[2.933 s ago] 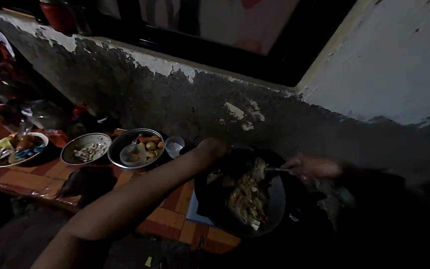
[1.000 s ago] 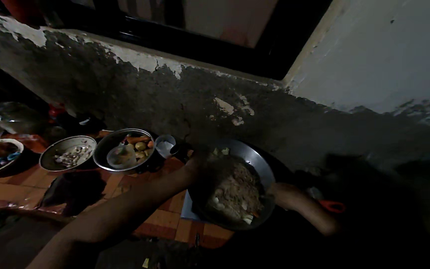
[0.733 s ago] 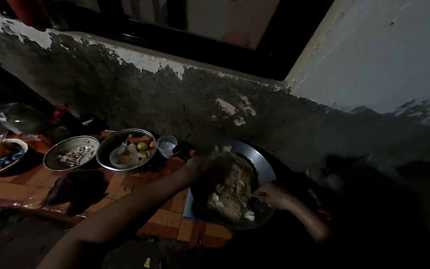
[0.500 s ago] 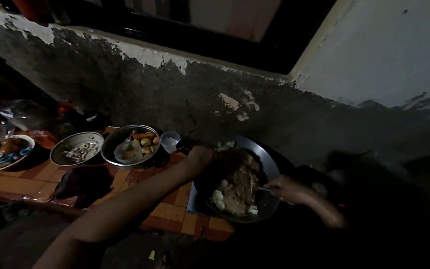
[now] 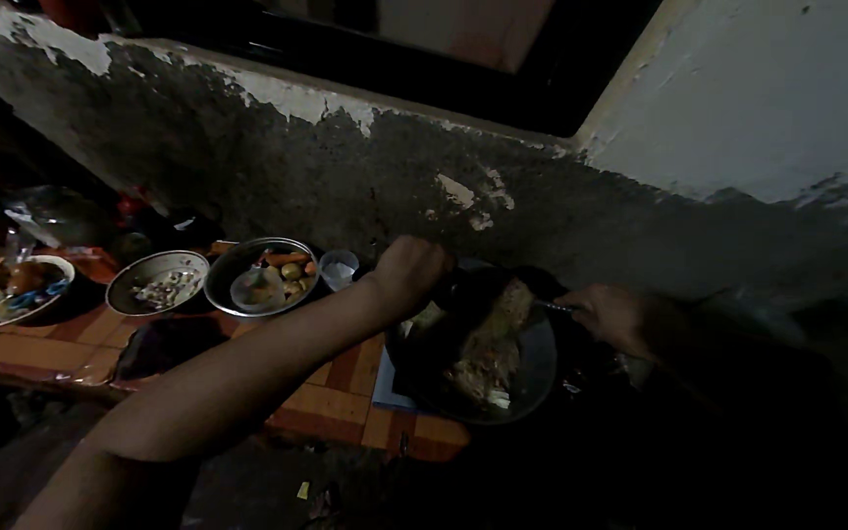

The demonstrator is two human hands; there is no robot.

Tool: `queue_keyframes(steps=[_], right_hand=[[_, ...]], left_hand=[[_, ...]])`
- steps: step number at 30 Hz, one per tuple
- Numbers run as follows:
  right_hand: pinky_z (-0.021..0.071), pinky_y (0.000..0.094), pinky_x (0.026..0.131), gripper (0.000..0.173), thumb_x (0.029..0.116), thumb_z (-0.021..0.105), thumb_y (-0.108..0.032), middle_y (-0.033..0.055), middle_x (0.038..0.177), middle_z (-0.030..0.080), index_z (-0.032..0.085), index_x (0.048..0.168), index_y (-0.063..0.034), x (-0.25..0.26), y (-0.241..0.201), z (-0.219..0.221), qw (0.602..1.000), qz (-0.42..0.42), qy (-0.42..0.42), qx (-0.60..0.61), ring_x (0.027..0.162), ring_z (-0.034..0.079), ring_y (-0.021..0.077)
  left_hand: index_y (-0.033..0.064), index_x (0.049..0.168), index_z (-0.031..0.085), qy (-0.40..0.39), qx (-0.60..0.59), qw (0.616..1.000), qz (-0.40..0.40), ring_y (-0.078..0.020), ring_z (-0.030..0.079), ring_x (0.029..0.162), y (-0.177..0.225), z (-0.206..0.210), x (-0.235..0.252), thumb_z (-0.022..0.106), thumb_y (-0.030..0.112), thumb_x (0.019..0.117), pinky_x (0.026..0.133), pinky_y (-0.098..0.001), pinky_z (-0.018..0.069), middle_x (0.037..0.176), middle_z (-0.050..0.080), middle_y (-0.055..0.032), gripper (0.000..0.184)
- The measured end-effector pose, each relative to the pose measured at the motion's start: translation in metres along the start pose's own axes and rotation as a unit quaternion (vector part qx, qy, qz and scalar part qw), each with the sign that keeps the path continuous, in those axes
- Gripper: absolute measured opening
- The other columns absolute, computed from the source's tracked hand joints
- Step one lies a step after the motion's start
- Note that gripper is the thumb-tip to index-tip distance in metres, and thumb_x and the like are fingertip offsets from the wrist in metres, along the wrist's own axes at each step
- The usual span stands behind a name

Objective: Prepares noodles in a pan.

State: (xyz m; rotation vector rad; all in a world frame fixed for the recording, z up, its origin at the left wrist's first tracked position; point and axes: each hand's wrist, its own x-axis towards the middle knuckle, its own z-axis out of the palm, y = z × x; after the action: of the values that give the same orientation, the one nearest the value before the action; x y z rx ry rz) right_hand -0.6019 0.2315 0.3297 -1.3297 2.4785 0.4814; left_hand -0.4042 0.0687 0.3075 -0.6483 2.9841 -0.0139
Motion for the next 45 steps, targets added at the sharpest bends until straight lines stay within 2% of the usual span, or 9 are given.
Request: queue_keyframes(steps=[9, 14, 19, 24, 27, 34, 38, 42, 45], right_hand=[[0.054, 0.0548, 0.081, 0.022, 0.1036, 0.054, -0.004, 0.02, 0.106, 0.072, 0.074, 0.113, -0.0066, -0.019, -0.046, 0.013, 0.984, 0.09, 0.074, -0.137, 0.1, 0.07, 0.04], [0.0476, 0.0592, 0.101, 0.029, 0.1068, 0.045, -0.003, 0.0294, 0.13, 0.062, 0.061, 0.128, 0.0098, 0.003, -0.043, 0.04, 0.985, 0.084, -0.076, -0.129, 0.124, 0.059, 0.0459], [0.0413, 0.0635, 0.108, 0.035, 0.1079, 0.049, -0.014, 0.03, 0.138, 0.059, 0.059, 0.137, 0.0029, 0.039, -0.03, 0.077, 0.982, -0.036, -0.186, -0.006, 0.13, 0.055, 0.0469], [0.0531, 0.0402, 0.08, 0.033, 0.1075, 0.054, -0.016, 0.0203, 0.111, 0.066, 0.061, 0.138, -0.0054, 0.074, -0.009, 0.118, 0.969, -0.057, -0.175, 0.168, 0.083, 0.063, 0.0245], [0.0536, 0.0427, 0.08, 0.033, 0.107, 0.055, -0.015, 0.0214, 0.11, 0.067, 0.062, 0.137, -0.0049, 0.062, 0.004, 0.106, 0.966, -0.059, -0.161, 0.194, 0.084, 0.063, 0.0258], [0.0501, 0.052, 0.092, 0.031, 0.1076, 0.053, -0.014, 0.0209, 0.119, 0.068, 0.065, 0.136, -0.0076, 0.026, 0.011, 0.032, 0.989, -0.018, -0.081, 0.12, 0.101, 0.065, 0.0325], [0.0517, 0.0595, 0.091, 0.029, 0.1067, 0.055, -0.018, 0.0147, 0.118, 0.072, 0.07, 0.132, -0.0191, 0.017, -0.004, 0.007, 1.0, 0.001, -0.021, -0.002, 0.109, 0.068, 0.0367], [0.0509, 0.0591, 0.09, 0.029, 0.1052, 0.053, -0.008, 0.0205, 0.116, 0.071, 0.07, 0.129, -0.0121, -0.001, -0.031, -0.012, 0.996, 0.018, 0.0, -0.089, 0.109, 0.067, 0.0422], [0.0531, 0.0536, 0.085, 0.021, 0.104, 0.053, -0.004, 0.0208, 0.108, 0.071, 0.072, 0.113, -0.0029, -0.008, -0.049, -0.012, 0.986, 0.073, -0.001, -0.152, 0.104, 0.069, 0.0396]], left_hand=[[-0.002, 0.129, 0.062, -0.123, -0.004, 0.991, -0.048, -0.0421, 0.062, 0.119, 0.007, 0.05, 0.02, 0.061, 0.002, 0.0974, 0.102, -0.0569, 0.0489, 0.126, 0.065, -0.0225, 0.032], [-0.009, 0.137, 0.054, -0.195, -0.076, 0.977, -0.048, -0.0468, 0.05, 0.135, 0.009, 0.072, 0.026, 0.053, 0.011, 0.1046, 0.108, -0.0609, 0.0427, 0.143, 0.052, -0.0294, 0.039], [-0.0082, 0.135, 0.057, -0.189, -0.114, 0.975, -0.035, -0.0478, 0.05, 0.135, 0.001, 0.097, 0.038, 0.053, 0.012, 0.1047, 0.108, -0.0621, 0.0426, 0.142, 0.054, -0.0303, 0.036], [-0.0036, 0.134, 0.059, -0.193, -0.115, 0.973, -0.058, -0.0467, 0.057, 0.127, -0.001, 0.102, 0.046, 0.055, 0.014, 0.104, 0.1, -0.0634, 0.0479, 0.136, 0.059, -0.0278, 0.035], [-0.0022, 0.136, 0.058, -0.157, -0.128, 0.978, -0.058, -0.0462, 0.059, 0.124, -0.01, 0.09, 0.04, 0.057, 0.014, 0.1032, 0.099, -0.063, 0.048, 0.132, 0.061, -0.0272, 0.037], [0.0044, 0.121, 0.068, -0.066, -0.108, 0.99, -0.055, -0.042, 0.068, 0.107, -0.015, 0.052, 0.031, 0.061, 0.012, 0.1018, 0.087, -0.0598, 0.054, 0.114, 0.07, -0.0213, 0.022], [0.0048, 0.119, 0.067, -0.053, -0.06, 0.996, -0.048, -0.0416, 0.069, 0.103, -0.011, 0.028, 0.031, 0.061, 0.009, 0.1007, 0.084, -0.0578, 0.0552, 0.108, 0.07, -0.0208, 0.02], [0.0027, 0.115, 0.069, -0.058, -0.032, 0.998, -0.017, -0.0409, 0.069, 0.102, -0.005, 0.013, 0.019, 0.062, 0.002, 0.0975, 0.086, -0.0562, 0.0541, 0.107, 0.07, -0.0205, 0.019], [-0.0015, 0.117, 0.067, -0.142, -0.019, 0.988, -0.049, -0.0408, 0.065, 0.112, 0.01, 0.024, 0.021, 0.062, 0.009, 0.0997, 0.094, -0.0554, 0.0524, 0.117, 0.067, -0.0219, 0.021]])
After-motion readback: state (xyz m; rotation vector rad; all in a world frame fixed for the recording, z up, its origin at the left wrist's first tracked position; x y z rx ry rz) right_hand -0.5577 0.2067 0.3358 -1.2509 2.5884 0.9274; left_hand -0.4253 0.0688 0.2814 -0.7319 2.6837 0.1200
